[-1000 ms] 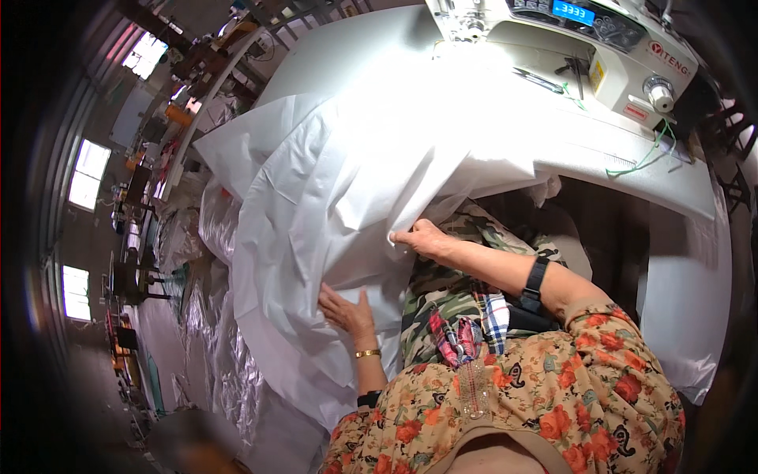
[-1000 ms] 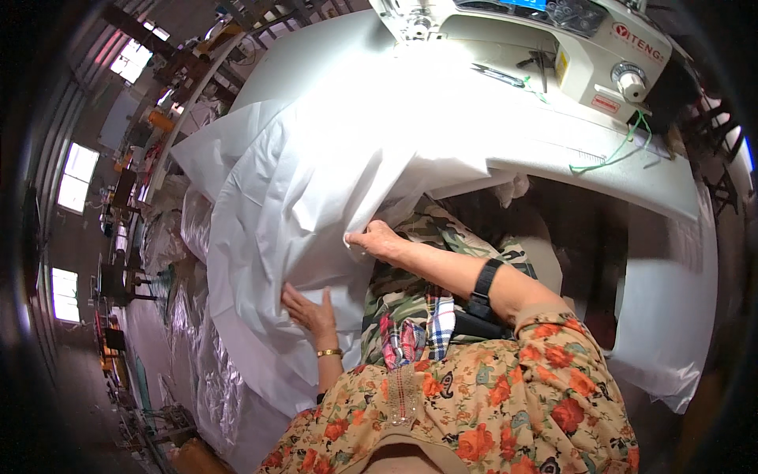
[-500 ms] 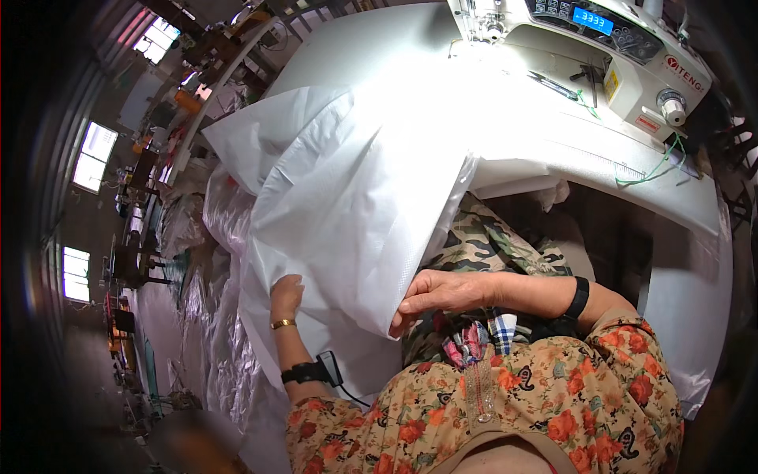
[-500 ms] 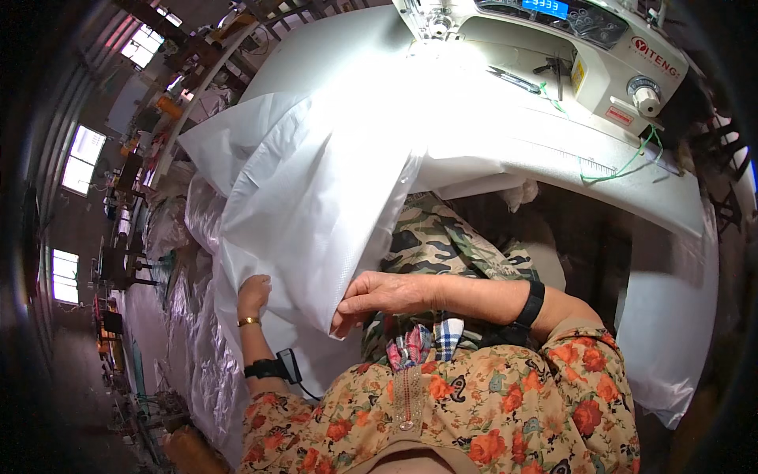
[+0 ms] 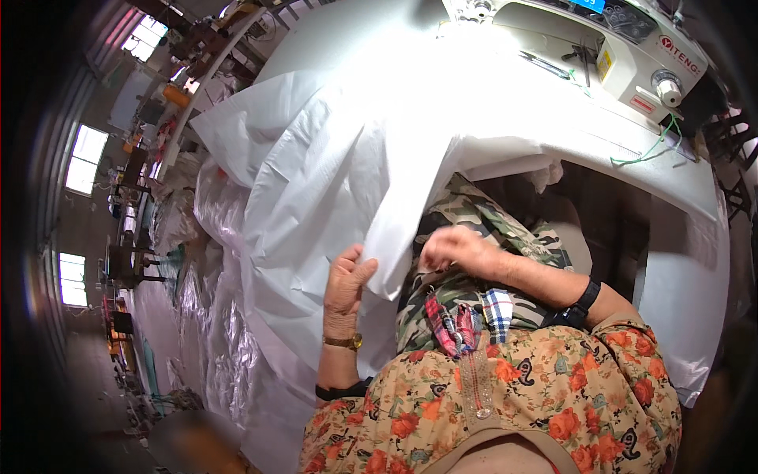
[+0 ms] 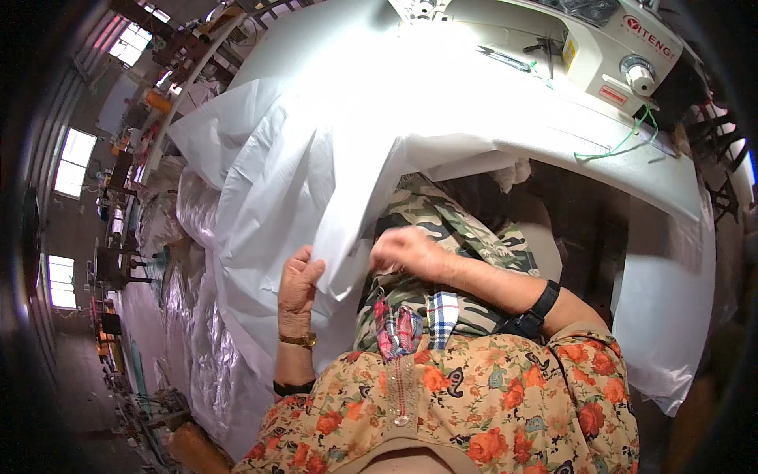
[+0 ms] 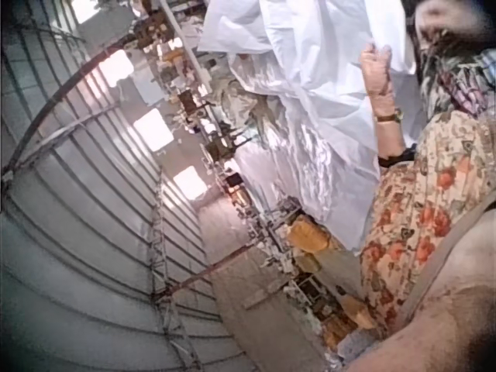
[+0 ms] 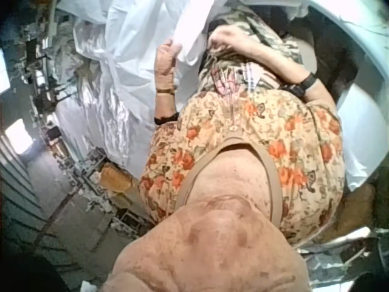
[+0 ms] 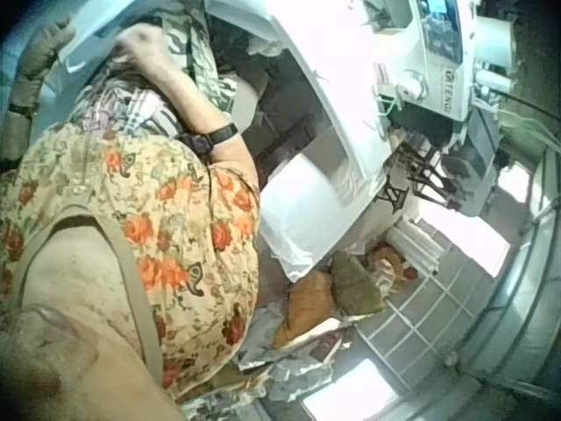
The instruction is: The recorder is sewing together large white plastic/polypropylene sheets using an industrial sewing machine.
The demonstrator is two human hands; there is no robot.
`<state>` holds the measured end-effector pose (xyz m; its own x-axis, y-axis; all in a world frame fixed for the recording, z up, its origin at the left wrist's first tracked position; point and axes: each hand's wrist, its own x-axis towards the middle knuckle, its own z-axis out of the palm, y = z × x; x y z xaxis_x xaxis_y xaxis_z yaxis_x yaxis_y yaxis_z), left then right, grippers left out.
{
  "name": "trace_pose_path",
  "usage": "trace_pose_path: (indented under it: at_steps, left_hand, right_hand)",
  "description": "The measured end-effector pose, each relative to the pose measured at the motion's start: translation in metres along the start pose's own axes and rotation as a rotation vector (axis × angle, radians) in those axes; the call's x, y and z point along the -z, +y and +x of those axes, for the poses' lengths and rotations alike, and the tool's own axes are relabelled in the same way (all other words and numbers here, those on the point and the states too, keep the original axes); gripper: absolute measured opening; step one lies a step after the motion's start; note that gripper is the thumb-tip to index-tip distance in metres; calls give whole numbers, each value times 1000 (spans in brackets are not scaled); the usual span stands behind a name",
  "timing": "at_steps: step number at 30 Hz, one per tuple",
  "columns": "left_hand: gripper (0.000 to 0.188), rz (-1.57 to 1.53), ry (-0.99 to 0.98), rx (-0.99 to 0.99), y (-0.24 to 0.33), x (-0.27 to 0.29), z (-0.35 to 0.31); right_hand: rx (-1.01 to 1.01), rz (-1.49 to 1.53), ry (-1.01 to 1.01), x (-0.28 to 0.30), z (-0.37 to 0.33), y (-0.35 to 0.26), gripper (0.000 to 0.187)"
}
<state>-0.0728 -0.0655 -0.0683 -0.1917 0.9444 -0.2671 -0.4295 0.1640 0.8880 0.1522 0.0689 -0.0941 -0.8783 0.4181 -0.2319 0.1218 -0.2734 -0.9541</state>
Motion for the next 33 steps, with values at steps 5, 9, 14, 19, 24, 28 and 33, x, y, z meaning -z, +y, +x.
trace_pose_path:
  at_steps: [5,9,14,19,24,28,33]
  left_hand:
    - [15,75,53,-138,36,-11,-7]
    - [11,212,84,-377,79,-28,-12]
    - [8,377,75,-520,122,-43,-6]
    - [5,804,172,-544,159,-36,0]
    - [7,1459,236,-811,146,-54,-21]
    - [5,1526,170,-813,118,-88,-50]
    - [12,1304,-236,-752,61,-116,-60]
  right_hand:
    - [130,276,560,18,20,16,60]
    - [209,238,664,3,71,9,88]
    - [36,266,394,-1,90,-12,57]
    - [225,136,-471,-25,-1,-36,25]
    - [-61,215,-388,-37,-64,-55,26]
    - [53,307,135,-51,-95,-66,23]
    - [516,-331,221,-56,-126,-74,16]
